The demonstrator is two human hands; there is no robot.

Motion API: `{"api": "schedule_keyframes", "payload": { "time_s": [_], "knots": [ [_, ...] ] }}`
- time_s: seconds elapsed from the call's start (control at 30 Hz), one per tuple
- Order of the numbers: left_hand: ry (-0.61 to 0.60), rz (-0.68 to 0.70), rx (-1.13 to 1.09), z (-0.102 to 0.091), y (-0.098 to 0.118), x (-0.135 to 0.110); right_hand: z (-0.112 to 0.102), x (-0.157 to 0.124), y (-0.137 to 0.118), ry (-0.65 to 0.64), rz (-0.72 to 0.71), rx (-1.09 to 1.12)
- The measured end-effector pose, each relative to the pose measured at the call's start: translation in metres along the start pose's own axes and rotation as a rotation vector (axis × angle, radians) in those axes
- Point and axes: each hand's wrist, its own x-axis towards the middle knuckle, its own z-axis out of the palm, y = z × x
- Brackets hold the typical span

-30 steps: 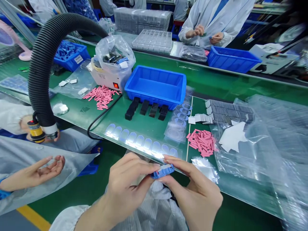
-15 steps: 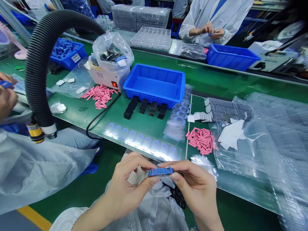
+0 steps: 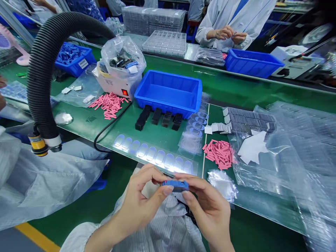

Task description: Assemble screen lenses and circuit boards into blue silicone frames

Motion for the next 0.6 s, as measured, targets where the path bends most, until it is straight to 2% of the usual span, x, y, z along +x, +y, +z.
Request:
{"api": "schedule_keyframes", "payload": {
  "time_s": [0.23, 0.43, 0.6],
  "knots": [
    [-0.02, 0.2, 0.009, 0.007, 0.005, 0.003, -0.002, 0.002, -0.005, 0.057, 0.013, 0.021],
    [0.118, 0.078, -0.015, 0.016, 0.003, 0.009, 0.008, 0.003, 0.003, 0.183, 0.017, -0.154],
    [0.149, 0.09, -0.087, 0.027, 0.002, 0.006, 0.024, 0.004, 0.005, 0.383, -0.068, -0.307]
  ]
}}
